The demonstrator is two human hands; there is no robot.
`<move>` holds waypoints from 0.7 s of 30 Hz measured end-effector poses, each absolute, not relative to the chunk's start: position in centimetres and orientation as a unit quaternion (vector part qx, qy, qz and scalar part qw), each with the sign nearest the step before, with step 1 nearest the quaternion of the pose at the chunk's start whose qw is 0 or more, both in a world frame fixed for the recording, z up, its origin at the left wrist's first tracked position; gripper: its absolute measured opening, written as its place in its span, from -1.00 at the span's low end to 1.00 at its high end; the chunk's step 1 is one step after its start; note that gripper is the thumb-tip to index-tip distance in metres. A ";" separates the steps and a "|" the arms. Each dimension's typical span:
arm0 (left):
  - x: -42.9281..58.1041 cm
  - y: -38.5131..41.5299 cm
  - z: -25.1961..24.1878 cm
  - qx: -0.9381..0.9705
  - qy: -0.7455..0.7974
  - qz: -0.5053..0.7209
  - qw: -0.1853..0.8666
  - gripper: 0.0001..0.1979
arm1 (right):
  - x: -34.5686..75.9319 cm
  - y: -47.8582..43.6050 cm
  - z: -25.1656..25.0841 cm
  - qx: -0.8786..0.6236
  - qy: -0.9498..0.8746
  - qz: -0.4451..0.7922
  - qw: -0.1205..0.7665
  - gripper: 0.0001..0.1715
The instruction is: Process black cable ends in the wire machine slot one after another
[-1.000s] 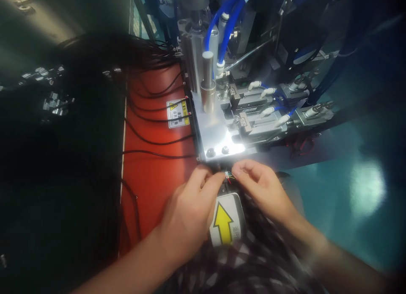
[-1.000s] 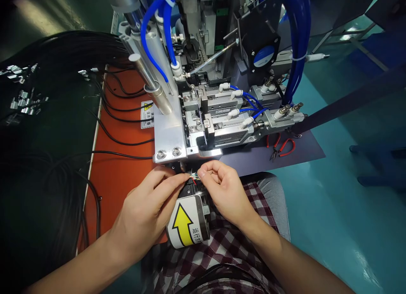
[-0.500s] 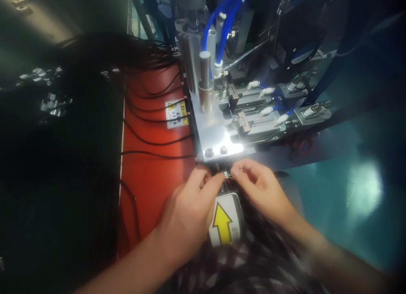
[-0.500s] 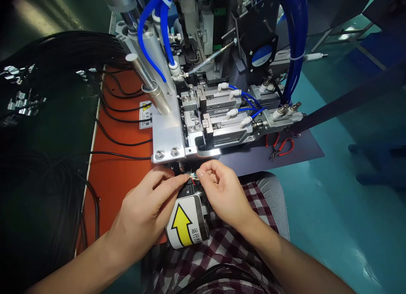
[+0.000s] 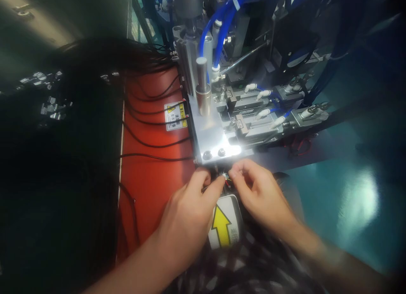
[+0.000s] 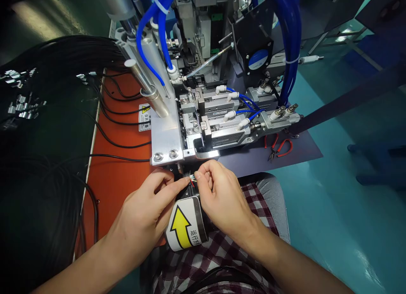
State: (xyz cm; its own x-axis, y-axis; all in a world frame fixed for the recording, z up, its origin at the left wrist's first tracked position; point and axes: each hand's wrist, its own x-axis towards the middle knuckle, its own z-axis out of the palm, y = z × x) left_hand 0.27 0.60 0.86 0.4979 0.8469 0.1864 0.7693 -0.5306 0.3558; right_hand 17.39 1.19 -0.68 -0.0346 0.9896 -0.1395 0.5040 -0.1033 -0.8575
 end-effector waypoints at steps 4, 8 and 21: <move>0.3 0.6 1.1 0.867 0.463 0.152 0.105 -0.62 | 17.4 1.5 -0.6 -0.630 -0.578 0.433 0.286 -0.79; 0.3 0.6 1.1 0.866 0.461 0.160 0.105 -0.62 | 17.7 1.7 -0.9 -0.628 -0.533 0.488 0.289 -0.78; 0.1 0.6 0.6 0.861 0.458 0.195 0.103 -0.65 | 17.9 1.5 -0.3 -0.594 -0.383 0.627 0.327 -0.71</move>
